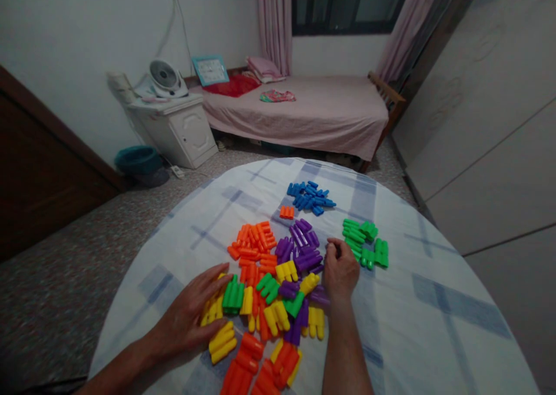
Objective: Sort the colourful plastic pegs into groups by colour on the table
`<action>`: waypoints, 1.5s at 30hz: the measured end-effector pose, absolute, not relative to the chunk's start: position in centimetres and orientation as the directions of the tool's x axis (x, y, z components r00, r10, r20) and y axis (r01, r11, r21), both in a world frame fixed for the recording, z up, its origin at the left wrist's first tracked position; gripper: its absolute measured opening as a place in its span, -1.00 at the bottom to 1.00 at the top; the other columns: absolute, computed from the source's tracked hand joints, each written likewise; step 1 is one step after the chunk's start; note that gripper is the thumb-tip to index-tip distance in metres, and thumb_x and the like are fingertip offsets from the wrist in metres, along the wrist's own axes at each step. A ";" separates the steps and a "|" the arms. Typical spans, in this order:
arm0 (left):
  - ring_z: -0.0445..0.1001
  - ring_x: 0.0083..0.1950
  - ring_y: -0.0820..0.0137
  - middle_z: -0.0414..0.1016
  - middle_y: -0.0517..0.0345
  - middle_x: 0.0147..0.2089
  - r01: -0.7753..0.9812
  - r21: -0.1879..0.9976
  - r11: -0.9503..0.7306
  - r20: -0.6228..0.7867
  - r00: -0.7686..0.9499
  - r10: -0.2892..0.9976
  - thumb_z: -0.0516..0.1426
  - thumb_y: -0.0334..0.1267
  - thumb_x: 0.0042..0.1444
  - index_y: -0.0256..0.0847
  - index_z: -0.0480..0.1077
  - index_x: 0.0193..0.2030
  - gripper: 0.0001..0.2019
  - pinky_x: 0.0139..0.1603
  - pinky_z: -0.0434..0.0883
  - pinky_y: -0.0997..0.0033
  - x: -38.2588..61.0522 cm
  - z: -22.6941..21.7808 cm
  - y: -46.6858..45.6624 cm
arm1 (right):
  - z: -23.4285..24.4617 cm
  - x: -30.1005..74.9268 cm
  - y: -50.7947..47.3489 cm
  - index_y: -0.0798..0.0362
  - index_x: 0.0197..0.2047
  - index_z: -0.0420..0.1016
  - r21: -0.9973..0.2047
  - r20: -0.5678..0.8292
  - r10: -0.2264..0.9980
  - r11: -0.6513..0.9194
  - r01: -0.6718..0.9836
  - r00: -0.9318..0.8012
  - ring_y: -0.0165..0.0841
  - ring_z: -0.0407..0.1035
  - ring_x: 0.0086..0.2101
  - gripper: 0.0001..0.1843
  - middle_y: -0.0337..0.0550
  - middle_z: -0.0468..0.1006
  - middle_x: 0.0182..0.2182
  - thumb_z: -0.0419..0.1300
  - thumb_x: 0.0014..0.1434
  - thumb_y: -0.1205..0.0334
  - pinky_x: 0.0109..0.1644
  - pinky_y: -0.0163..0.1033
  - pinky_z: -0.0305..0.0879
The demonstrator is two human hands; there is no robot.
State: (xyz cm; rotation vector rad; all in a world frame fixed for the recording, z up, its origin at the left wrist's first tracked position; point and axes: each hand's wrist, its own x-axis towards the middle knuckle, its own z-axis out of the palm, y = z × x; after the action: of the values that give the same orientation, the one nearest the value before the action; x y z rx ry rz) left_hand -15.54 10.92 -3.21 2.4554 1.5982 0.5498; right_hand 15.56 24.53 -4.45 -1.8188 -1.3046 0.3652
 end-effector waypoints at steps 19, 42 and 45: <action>0.24 0.23 0.15 0.18 -0.13 0.26 0.824 0.358 -0.440 0.252 0.369 0.895 0.20 -0.13 -0.01 -0.16 0.21 0.19 -0.41 0.19 0.28 0.15 -21.2 -4.4 16.7 | -4.2 15.5 24.4 0.05 -0.22 0.53 -0.772 0.231 0.882 -0.091 0.630 0.410 -0.26 0.39 -0.36 -0.60 -0.10 0.56 -0.35 -0.04 0.07 0.05 -0.23 -0.22 0.18; 0.06 0.33 0.22 0.19 -0.07 0.27 0.724 0.368 -0.584 0.261 0.522 0.812 -0.08 -0.03 0.23 -0.23 0.31 0.13 -0.55 0.31 0.08 0.12 -12.0 -1.2 33.5 | -4.4 15.6 24.4 0.07 -0.21 0.52 -0.781 0.224 0.891 -0.077 0.620 0.394 -0.24 0.38 -0.34 -0.59 -0.05 0.56 -0.34 -0.04 0.08 0.04 -0.21 -0.19 0.21; 0.07 0.33 0.26 0.21 -0.04 0.27 0.617 0.425 -0.662 0.168 0.665 0.728 -0.12 -0.11 0.26 -0.22 0.30 0.14 -0.58 0.33 0.02 0.14 -9.0 -1.5 35.4 | -4.4 15.6 24.4 0.05 -0.21 0.52 -0.785 0.221 0.892 -0.077 0.615 0.393 -0.25 0.39 -0.35 -0.60 -0.07 0.56 -0.33 -0.04 0.08 0.05 -0.21 -0.20 0.21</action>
State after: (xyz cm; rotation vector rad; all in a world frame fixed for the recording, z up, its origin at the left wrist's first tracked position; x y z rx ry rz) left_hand -8.96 35.44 -1.45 2.5496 1.0666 0.4663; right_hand 15.58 24.38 -4.44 -1.7865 -1.3141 0.4029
